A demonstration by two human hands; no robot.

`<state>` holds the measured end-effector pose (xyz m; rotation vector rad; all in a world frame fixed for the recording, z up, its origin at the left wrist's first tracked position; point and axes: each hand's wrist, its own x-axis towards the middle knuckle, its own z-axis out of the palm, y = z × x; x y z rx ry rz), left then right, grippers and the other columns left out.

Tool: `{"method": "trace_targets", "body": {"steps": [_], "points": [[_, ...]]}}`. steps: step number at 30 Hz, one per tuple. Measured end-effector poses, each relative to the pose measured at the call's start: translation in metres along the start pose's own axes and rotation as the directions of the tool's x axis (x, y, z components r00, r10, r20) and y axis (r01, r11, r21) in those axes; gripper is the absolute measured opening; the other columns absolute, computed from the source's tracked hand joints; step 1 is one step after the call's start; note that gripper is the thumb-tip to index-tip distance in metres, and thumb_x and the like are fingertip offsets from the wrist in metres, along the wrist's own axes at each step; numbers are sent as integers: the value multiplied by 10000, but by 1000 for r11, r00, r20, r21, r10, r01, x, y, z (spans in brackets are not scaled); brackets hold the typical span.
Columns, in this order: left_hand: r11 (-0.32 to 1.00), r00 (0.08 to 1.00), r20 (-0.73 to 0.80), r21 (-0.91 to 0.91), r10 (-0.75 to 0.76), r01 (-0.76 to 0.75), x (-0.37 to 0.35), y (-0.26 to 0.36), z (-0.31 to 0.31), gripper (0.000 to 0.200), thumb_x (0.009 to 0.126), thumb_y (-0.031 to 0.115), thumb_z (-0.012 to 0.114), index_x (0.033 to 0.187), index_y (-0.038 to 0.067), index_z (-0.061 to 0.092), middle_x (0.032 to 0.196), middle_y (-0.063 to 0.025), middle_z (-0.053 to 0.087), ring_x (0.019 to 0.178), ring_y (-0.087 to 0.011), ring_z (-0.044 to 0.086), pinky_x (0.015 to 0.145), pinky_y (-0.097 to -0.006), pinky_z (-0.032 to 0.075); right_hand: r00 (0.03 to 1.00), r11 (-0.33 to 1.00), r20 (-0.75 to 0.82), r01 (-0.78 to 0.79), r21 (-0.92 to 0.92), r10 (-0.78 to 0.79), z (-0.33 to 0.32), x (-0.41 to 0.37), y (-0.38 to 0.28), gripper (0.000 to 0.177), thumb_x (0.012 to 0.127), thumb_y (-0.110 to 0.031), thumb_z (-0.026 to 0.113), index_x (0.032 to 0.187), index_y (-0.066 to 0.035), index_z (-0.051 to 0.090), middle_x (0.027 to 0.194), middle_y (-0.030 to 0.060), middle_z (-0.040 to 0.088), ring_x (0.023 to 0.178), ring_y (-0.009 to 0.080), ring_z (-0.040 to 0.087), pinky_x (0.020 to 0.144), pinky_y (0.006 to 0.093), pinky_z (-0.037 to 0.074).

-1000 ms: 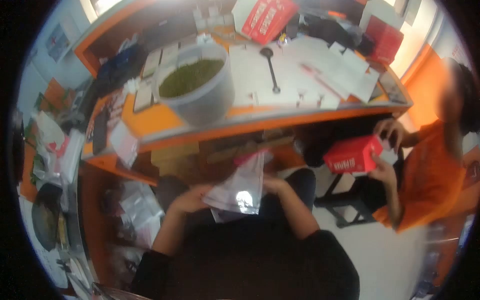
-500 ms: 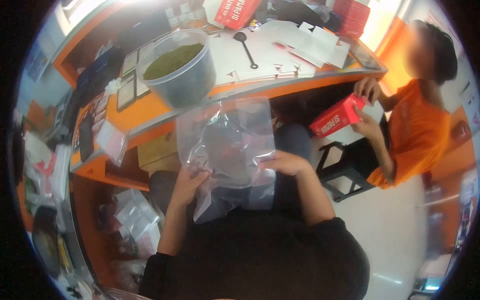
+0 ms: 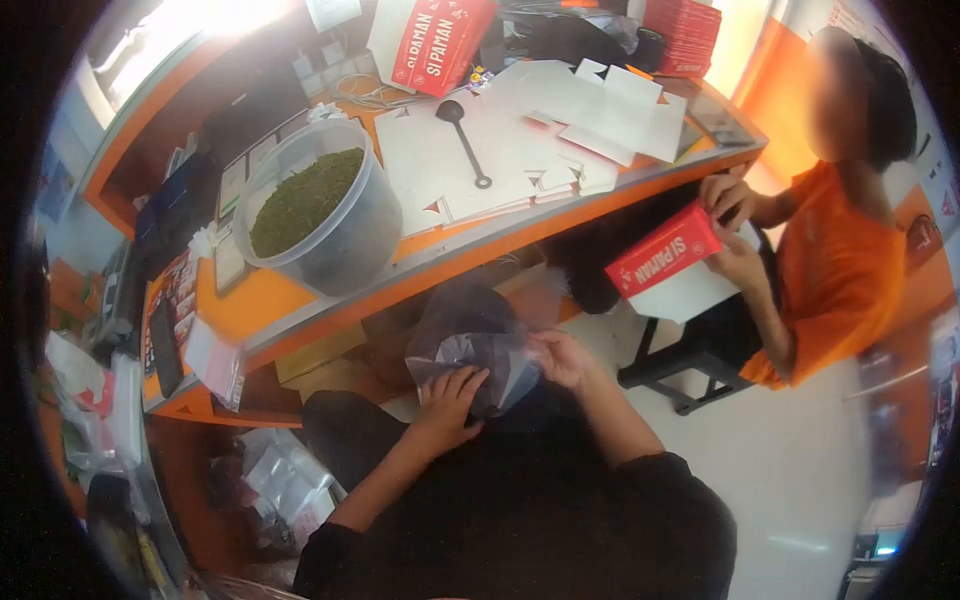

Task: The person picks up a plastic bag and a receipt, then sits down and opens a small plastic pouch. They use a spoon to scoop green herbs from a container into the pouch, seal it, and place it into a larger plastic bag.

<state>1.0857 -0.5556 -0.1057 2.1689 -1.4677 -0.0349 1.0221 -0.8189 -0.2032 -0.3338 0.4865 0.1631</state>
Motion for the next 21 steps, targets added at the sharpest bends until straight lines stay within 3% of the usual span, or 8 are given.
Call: {"method": "trace_targets", "body": {"steps": [2,5,9,11,14,18,20,21], "points": [[992,994,-1,63,-113,113,-2,-28,40,493,722,89,670,1184,102,502,1140,-90,515,1102,-277,474,921,-455,343,977,976,197,-123,180,87,1,6,-1,246,884,-113,450,1061,44,517,901,154,624,739,222,660,542,258,589],[973,982,47,-134,-182,187,-12,-70,81,570,723,83,666,1253,128,460,1164,-82,506,1114,-269,468,933,-469,340,991,985,121,-76,154,57,11,-3,-3,191,875,-73,456,1026,31,508,874,185,618,720,240,662,559,281,596],[957,979,87,-212,-185,199,7,-58,49,672,697,147,718,1290,136,401,1225,-89,453,1146,-286,441,954,-489,328,992,987,67,97,132,-106,-4,-17,-16,170,868,-72,456,973,43,525,885,190,624,721,251,665,571,282,596],[992,995,-1,-76,-102,102,21,-37,34,716,690,231,741,1309,142,392,1270,-110,426,1194,-300,407,998,-495,292,965,965,263,-81,250,13,-13,-21,-24,171,862,-47,446,955,68,532,927,192,621,809,258,656,671,286,593],[990,985,-126,55,-119,127,31,-28,59,861,577,321,818,1284,98,379,1308,-112,359,1199,-328,388,989,-509,289,962,913,271,-117,391,7,-1,-27,-13,196,862,-13,420,986,99,523,973,203,610,909,257,634,779,273,568],[992,977,-175,-56,-118,109,42,-27,69,822,598,298,801,1273,78,386,1307,-112,381,1206,-322,384,995,-513,274,989,813,73,61,578,-126,34,-37,14,219,857,19,408,1019,132,506,1015,218,593,986,268,604,869,286,533],[973,970,-151,-163,-191,166,44,-31,63,614,696,218,730,1216,64,442,1261,-126,451,1173,-330,421,997,-500,297,982,812,-57,181,555,-180,44,-35,25,214,856,16,415,1011,134,502,1022,218,587,990,277,598,900,303,518],[962,971,-101,-189,-217,195,42,-42,67,493,733,187,689,1161,54,485,1198,-139,495,1121,-338,462,961,-478,341,984,817,-17,157,555,-178,48,-33,27,219,858,6,416,1013,135,501,1040,224,580,1002,283,591,911,308,512]]}}
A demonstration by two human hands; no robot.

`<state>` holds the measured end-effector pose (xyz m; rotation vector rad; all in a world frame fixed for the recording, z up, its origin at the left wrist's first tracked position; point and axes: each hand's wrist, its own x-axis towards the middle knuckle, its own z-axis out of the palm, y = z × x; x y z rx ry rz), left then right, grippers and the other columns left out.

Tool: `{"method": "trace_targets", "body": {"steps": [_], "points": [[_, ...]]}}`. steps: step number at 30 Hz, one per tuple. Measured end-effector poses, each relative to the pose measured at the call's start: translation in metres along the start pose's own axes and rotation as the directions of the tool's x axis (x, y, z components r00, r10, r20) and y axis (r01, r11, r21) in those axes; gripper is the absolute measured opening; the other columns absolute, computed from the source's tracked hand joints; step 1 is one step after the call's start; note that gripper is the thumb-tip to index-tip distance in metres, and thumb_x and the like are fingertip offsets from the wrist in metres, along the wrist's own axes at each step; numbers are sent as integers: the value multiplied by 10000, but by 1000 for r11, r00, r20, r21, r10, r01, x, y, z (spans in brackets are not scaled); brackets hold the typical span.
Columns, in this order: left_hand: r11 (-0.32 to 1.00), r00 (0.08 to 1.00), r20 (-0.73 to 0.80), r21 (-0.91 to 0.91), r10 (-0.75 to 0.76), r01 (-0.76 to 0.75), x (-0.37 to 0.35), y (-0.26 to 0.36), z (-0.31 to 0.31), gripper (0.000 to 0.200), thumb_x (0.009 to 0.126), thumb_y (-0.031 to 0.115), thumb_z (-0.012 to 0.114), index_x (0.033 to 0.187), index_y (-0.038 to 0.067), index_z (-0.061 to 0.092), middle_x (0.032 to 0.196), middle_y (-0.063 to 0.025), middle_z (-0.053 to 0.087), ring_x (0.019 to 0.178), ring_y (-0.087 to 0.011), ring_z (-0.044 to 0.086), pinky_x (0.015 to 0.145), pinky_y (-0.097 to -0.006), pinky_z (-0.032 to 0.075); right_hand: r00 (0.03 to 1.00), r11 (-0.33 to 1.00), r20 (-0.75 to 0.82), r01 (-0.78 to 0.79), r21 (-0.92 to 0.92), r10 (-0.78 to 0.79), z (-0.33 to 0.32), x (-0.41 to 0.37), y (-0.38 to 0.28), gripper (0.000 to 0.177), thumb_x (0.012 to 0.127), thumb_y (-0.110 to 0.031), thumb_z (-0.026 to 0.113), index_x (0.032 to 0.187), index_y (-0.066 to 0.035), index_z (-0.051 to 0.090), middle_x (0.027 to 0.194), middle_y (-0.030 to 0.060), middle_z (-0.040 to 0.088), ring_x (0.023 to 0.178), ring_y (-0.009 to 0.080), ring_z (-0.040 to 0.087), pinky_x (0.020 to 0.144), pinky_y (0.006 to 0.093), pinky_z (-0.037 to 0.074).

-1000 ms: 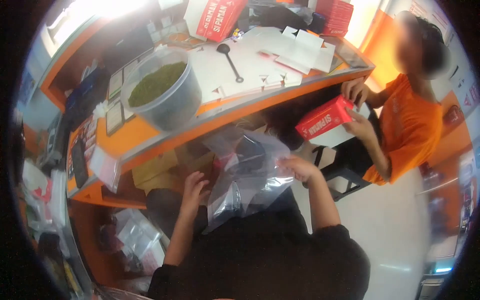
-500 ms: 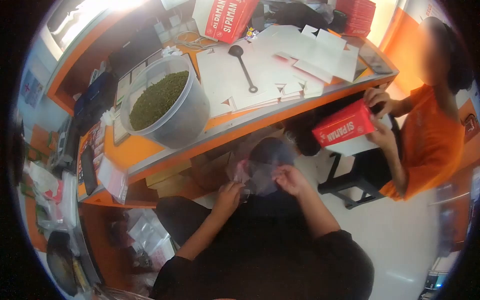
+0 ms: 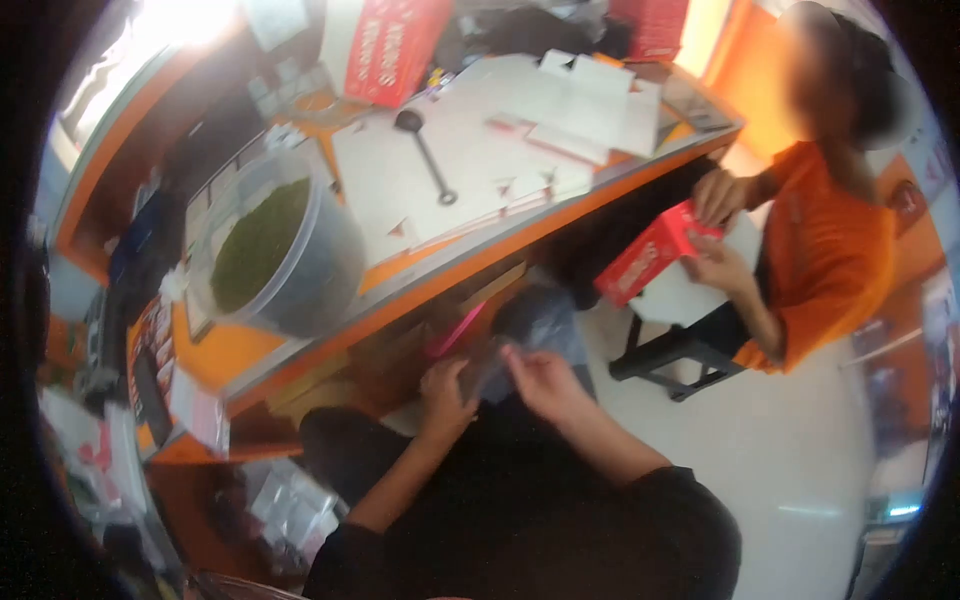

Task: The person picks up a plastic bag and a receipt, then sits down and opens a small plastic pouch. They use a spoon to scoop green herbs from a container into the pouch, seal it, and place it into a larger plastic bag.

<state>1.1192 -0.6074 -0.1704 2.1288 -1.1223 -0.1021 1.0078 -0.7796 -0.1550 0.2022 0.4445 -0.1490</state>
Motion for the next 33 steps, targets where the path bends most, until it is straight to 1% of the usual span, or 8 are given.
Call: {"method": "trace_targets", "body": {"steps": [7,11,13,15,20,24,31,33], "points": [[882,914,-46,-289,-402,373,-14,-31,-45,122,827,102,570,901,11,605,803,-155,606,770,-297,602,723,-377,462,930,868,356,97,-487,96,42,15,25,489,897,-221,520,1303,-13,343,1346,173,397,1219,291,427,1039,424,324],[765,846,124,-377,-518,523,-47,-75,-29,92,807,90,585,852,11,575,776,-100,594,730,-209,590,687,-328,459,886,-305,224,362,-881,405,-22,66,18,560,882,-299,590,1329,-57,354,1319,148,407,1248,244,369,1035,367,309],[751,836,147,-376,-529,542,-46,-73,-22,92,786,74,603,845,19,558,799,-73,593,742,-192,589,686,-311,463,858,-345,128,331,-878,497,-27,66,27,534,880,-317,601,1279,-37,381,1236,138,453,1188,244,413,992,350,347],[50,803,316,-918,-505,393,-53,-44,-18,194,791,52,596,962,40,507,944,-72,566,804,-198,572,705,-313,481,896,-390,141,319,-863,421,-14,52,45,547,870,-344,612,1253,-23,390,1206,147,464,1155,243,434,968,342,367],[-96,806,471,-878,-358,470,-60,-49,-11,274,850,79,572,1093,54,448,1006,-65,521,880,-179,551,751,-314,488,960,-605,158,269,-749,231,-33,57,61,692,793,-501,654,1219,-18,405,1168,191,475,1107,267,478,931,338,407],[252,788,360,-810,-500,529,-55,-41,-9,223,903,164,551,1075,52,463,966,-50,518,849,-140,536,739,-293,472,934,-414,-61,96,-905,352,-38,57,70,738,780,-517,658,1253,-17,390,1162,168,497,1082,270,499,924,342,409],[434,831,175,-786,-528,441,-52,-62,-27,202,912,204,548,1033,53,492,970,-49,526,815,-132,527,712,-262,449,911,-30,261,285,-958,318,-51,80,52,513,881,-414,561,1222,-61,414,1014,63,554,851,145,562,738,257,455],[873,893,294,-255,-340,416,-54,-72,-39,164,894,172,560,1001,56,517,907,-35,543,790,-126,521,689,-256,450,915,157,226,182,-971,334,-19,61,47,492,890,-406,550,1232,-77,416,1026,52,549,875,135,553,751,247,448]]}}
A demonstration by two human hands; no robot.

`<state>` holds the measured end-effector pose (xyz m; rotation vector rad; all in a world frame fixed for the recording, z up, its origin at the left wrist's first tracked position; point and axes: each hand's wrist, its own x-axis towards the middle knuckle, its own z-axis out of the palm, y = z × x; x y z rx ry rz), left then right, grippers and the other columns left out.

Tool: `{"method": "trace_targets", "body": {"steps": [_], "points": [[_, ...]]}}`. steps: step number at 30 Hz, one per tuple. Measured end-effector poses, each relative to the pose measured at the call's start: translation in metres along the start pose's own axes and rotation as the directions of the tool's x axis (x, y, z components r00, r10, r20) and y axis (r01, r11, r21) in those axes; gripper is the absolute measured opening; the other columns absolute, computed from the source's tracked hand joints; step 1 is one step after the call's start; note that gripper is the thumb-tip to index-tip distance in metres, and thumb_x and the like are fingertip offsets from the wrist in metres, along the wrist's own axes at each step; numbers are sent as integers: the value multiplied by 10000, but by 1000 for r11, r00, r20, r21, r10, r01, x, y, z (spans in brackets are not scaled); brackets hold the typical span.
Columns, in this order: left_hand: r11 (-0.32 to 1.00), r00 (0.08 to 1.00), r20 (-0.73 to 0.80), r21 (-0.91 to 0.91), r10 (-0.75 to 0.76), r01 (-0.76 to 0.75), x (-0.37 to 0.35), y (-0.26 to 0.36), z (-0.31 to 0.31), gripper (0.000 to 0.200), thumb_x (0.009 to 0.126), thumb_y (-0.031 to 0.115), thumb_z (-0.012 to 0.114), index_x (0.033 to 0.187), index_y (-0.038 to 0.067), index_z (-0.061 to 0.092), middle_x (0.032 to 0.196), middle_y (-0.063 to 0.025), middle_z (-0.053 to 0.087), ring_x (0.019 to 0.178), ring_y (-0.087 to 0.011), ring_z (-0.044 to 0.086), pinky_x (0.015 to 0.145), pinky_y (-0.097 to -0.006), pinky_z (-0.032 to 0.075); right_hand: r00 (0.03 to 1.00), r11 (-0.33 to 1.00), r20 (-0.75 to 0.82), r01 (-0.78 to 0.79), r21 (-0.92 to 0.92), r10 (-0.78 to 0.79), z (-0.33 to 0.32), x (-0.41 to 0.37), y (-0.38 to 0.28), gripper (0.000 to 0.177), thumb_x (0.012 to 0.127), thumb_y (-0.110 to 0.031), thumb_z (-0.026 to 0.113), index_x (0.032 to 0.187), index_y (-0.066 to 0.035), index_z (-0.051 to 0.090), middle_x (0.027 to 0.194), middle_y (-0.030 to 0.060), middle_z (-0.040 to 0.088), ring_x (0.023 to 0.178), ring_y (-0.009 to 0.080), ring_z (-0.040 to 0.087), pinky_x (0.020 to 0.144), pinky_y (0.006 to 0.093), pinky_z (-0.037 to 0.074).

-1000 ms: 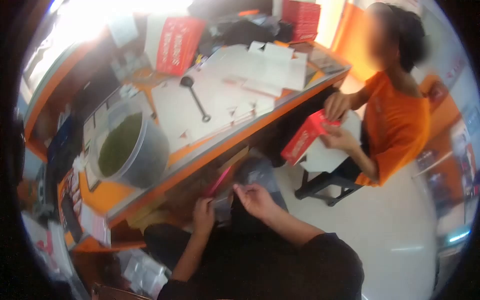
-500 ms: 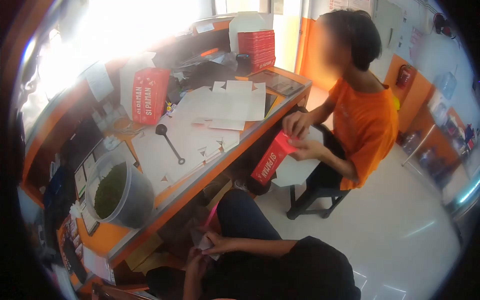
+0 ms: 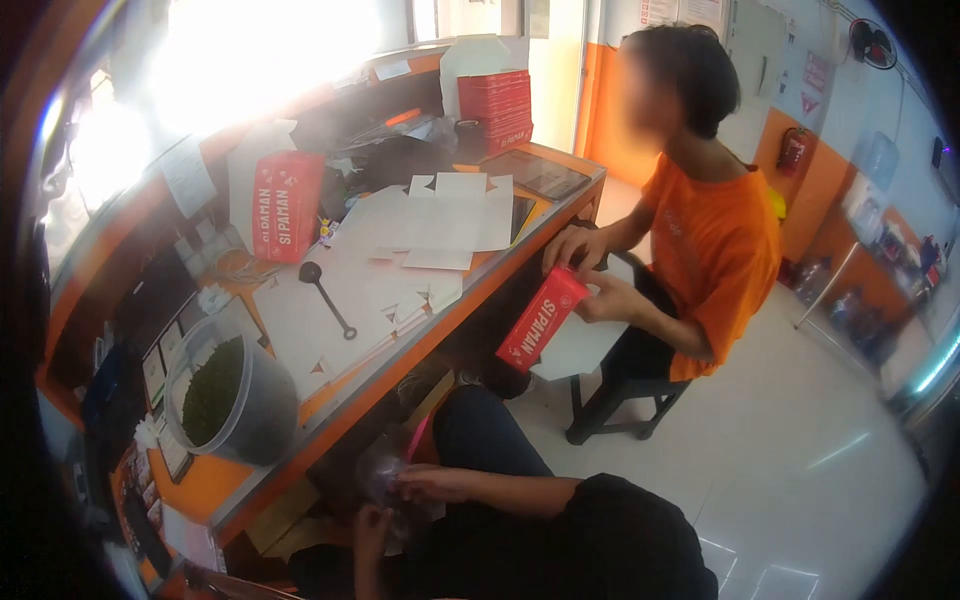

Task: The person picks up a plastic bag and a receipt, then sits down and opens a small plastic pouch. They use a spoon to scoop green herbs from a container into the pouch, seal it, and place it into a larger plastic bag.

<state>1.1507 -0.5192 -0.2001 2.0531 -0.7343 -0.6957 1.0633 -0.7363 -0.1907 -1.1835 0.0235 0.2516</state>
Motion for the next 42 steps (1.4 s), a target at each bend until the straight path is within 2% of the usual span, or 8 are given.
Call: {"method": "trace_targets", "body": {"steps": [3,5,18,24,33,37,40,42], "points": [[957,947,295,214,127,-195,7,-7,9,146,862,145,585,962,58,524,879,-29,543,779,-122,519,672,-251,446,966,598,219,-97,796,-135,14,-8,-16,571,884,-334,581,1341,-80,348,1273,85,436,1106,117,434,887,306,400],[975,924,362,129,121,-179,18,-21,23,138,840,126,601,936,59,528,860,-24,543,771,-119,518,660,-248,444,996,988,-35,-89,-123,85,2,15,48,584,871,-410,582,1320,-116,353,1132,55,533,989,139,517,828,274,430],[995,889,-448,-30,-95,92,-19,-43,-58,195,761,53,585,950,41,543,855,-77,578,781,-160,537,715,-305,455,886,445,-205,1,-895,-415,-66,-1,-11,140,878,-121,523,937,-35,617,848,152,620,826,261,622,723,354,498],[914,770,-542,384,337,-129,3,-98,-26,105,749,50,591,839,32,542,799,-113,551,754,-261,557,705,-348,456,948,808,-267,19,589,173,1,14,-2,160,884,-140,501,965,-44,599,760,62,587,723,179,577,740,301,462],[985,731,-672,171,122,-8,-30,-22,-74,143,728,103,628,849,33,596,878,-159,604,800,-320,582,727,-400,461,966,991,-235,-85,104,107,-31,15,15,150,842,-159,466,901,-77,577,794,-4,546,731,103,519,659,244,408],[572,935,168,753,311,-325,-45,18,-43,151,673,165,654,791,72,639,714,-121,604,667,-349,572,639,-415,482,958,986,-232,-160,47,166,17,20,4,172,901,-198,511,1039,-108,558,796,-68,490,696,33,441,617,193,363],[611,673,59,365,737,-702,-29,-14,9,171,712,200,642,798,52,636,736,-129,609,703,-326,592,668,-427,481,990,991,-45,-133,34,134,48,32,16,210,938,-312,495,1011,-122,547,820,-74,484,714,15,418,599,182,327],[919,965,-257,-366,49,-144,-10,-66,41,255,776,257,608,887,29,630,826,-154,620,768,-308,606,723,-430,476,989,991,78,-128,38,125,60,35,12,221,940,-318,493,1025,-119,539,814,-77,472,709,17,412,598,178,325]]}}
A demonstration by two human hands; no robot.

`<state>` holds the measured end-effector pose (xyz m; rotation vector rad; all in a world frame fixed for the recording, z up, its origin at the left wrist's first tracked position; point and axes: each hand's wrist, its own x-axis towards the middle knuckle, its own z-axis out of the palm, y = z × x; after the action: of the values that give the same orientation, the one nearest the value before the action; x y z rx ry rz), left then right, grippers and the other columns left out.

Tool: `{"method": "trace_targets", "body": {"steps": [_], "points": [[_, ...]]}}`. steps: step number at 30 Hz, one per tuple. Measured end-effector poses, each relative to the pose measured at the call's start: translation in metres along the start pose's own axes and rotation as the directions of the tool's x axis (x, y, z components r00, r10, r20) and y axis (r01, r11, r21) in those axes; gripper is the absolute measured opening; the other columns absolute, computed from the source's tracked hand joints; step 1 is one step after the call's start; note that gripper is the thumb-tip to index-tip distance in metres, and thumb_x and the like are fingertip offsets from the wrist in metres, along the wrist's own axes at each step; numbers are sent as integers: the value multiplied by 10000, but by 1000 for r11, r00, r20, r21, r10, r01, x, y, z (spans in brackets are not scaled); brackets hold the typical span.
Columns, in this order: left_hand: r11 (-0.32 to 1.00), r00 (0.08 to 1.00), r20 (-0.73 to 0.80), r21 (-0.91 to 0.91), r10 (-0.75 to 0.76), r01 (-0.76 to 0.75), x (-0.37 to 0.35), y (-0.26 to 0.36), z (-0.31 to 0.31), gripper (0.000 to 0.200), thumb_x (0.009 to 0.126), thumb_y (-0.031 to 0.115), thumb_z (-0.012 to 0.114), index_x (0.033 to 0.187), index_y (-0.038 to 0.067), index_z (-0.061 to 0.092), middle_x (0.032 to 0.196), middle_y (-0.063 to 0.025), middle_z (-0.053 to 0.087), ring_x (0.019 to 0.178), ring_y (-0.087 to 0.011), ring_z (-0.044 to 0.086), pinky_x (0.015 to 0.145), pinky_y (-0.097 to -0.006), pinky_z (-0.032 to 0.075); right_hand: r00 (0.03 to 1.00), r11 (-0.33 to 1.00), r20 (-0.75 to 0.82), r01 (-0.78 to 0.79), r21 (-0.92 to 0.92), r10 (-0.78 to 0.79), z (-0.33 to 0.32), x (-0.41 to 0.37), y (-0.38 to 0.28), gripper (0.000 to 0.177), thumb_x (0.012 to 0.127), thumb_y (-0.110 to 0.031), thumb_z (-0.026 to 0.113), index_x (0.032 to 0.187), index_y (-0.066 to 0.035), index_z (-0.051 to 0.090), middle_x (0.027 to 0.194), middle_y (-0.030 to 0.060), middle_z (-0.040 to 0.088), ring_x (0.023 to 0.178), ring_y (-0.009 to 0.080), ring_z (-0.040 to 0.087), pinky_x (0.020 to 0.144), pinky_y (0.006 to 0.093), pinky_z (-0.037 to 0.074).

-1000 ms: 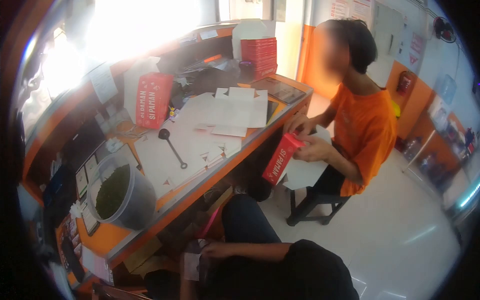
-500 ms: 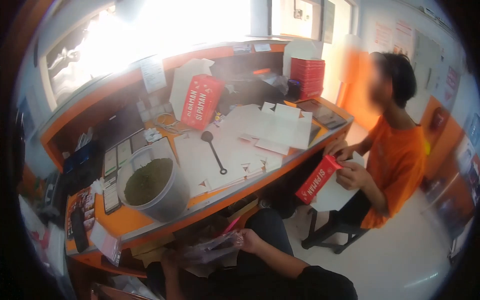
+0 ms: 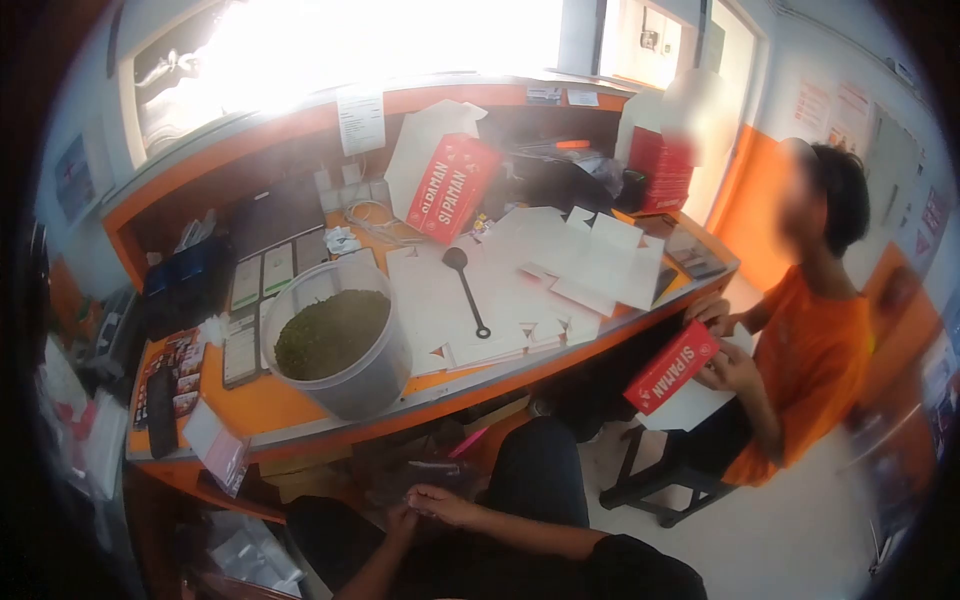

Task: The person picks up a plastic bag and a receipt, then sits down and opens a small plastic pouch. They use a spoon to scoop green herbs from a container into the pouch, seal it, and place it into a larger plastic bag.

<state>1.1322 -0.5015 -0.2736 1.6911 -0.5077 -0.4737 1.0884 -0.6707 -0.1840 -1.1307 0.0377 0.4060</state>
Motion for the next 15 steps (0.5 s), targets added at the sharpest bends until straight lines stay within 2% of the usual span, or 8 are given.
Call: {"method": "trace_targets", "body": {"steps": [1,3,5,7,9,10,11,15], "points": [[983,997,33,171,-74,67,26,-85,3,286,794,276,596,923,22,626,863,-160,623,782,-300,611,733,-424,475,993,1000,114,12,8,-12,5,0,-4,234,943,-325,490,1039,-116,531,807,-80,460,704,19,406,596,174,324],[847,970,99,513,-221,140,75,-214,8,349,829,312,572,994,8,618,937,-171,631,810,-284,620,753,-412,473,984,999,173,-39,18,35,16,-9,-18,227,943,-316,492,1042,-114,525,801,-76,456,694,22,407,581,173,330],[827,997,31,561,-68,39,62,-123,-23,370,829,326,574,1021,11,607,969,-165,622,850,-280,606,780,-406,463,968,993,230,-108,38,96,24,-25,-37,220,944,-307,494,1045,-113,518,794,-71,452,684,24,409,566,173,336],[801,998,-52,598,18,17,66,-51,-51,393,828,339,577,1048,14,595,1001,-159,613,889,-276,592,807,-400,453,932,976,320,-206,72,173,21,-45,-66,198,939,-269,504,1051,-106,511,805,-58,472,673,36,430,554,186,363],[776,992,-121,629,34,50,66,-1,-67,417,828,353,580,1074,16,584,1032,-153,605,929,-273,577,834,-394,443,1000,992,7,-22,126,21,9,-48,-86,184,927,-239,522,1048,-101,513,754,-51,466,627,39,434,510,191,353],[759,992,-126,648,30,60,62,18,-70,429,828,360,581,1088,18,578,1048,-150,600,949,-271,570,848,-391,438,998,969,0,-53,241,55,6,-53,-99,166,924,-225,524,1021,-91,519,722,-48,453,584,41,414,483,196,336],[738,994,-110,673,21,59,58,32,-68,442,827,366,582,1101,19,573,1064,-147,596,969,-269,563,862,-389,433,997,934,-6,-73,351,81,1,-59,-110,150,920,-211,526,995,-81,524,690,-44,439,541,43,394,455,201,320],[655,985,148,754,-92,-52,30,58,-41,495,827,393,587,1155,25,550,1127,-135,578,1048,-261,535,916,-377,413,999,895,-16,-21,447,32,-25,-65,-94,130,914,-191,525,970,-73,517,661,-42,411,516,45,365,437,210,305]]}}
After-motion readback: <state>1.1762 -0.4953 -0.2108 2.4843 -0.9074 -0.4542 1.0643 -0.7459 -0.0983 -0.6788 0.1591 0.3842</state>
